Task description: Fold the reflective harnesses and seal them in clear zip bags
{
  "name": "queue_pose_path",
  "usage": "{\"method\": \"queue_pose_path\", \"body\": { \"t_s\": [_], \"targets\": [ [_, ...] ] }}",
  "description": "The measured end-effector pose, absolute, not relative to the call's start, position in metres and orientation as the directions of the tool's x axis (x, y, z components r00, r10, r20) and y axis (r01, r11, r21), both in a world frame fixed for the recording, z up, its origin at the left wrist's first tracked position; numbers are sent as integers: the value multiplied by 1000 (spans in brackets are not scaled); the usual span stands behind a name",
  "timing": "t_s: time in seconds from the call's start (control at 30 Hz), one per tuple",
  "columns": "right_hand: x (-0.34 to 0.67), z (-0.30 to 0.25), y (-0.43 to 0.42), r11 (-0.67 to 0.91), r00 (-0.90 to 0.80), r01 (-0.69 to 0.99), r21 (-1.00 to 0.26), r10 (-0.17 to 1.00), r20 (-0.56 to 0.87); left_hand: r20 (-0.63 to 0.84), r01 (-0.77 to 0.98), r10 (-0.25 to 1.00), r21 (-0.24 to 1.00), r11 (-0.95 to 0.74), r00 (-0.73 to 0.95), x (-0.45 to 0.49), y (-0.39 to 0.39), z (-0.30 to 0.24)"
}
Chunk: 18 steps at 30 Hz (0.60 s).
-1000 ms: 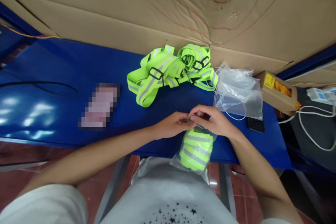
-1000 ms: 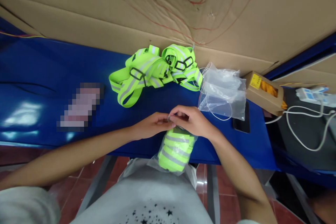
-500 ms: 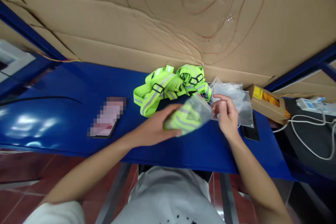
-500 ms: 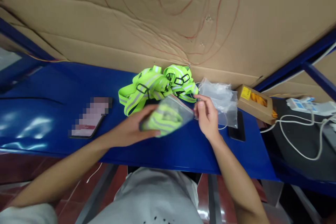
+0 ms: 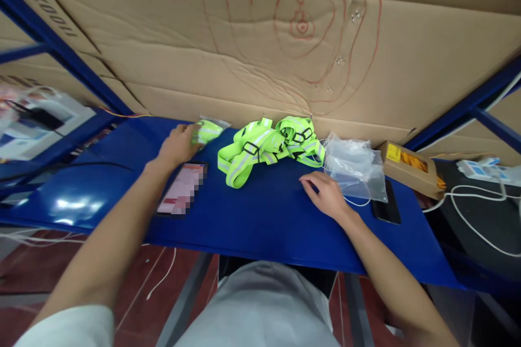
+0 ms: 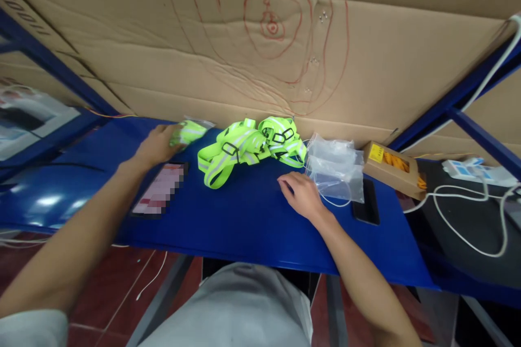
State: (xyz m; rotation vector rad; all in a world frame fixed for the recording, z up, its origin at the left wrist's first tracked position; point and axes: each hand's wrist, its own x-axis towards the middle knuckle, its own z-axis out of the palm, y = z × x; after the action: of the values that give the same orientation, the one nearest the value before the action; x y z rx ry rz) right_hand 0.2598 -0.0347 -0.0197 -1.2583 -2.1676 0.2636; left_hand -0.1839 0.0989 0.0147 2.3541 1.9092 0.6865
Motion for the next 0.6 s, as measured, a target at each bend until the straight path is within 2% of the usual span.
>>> {"method": "queue_pose_path", "body": {
  "t_s": [0.17,0.23,0.3,0.43,0.53,0.6],
  "targets": [
    [262,-23,-33,528,-374,713,-462,843,386,301,968,952,220,-117,46,-148,88,17],
    [261,-25,-33,533,-403,705,-468,844,354,340,949,931,229,-218,132,-120,83,25],
    [259,-26,-33,543,-438,696,-471,840,322,377,864,866,252,-437,328,-84,78,32],
    [257,-29,-31,554,-472,690,-465,832,291,376,743,726,130,-657,576,-1,77,42],
    [258,-31,-29,550,-467,698,-458,835,291,346,709,665,-2,-705,662,49,91,48],
    [260,-32,-28,549,-459,704,-451,836,301,297,741,710,13,-672,639,67,105,52]
  ]
}}
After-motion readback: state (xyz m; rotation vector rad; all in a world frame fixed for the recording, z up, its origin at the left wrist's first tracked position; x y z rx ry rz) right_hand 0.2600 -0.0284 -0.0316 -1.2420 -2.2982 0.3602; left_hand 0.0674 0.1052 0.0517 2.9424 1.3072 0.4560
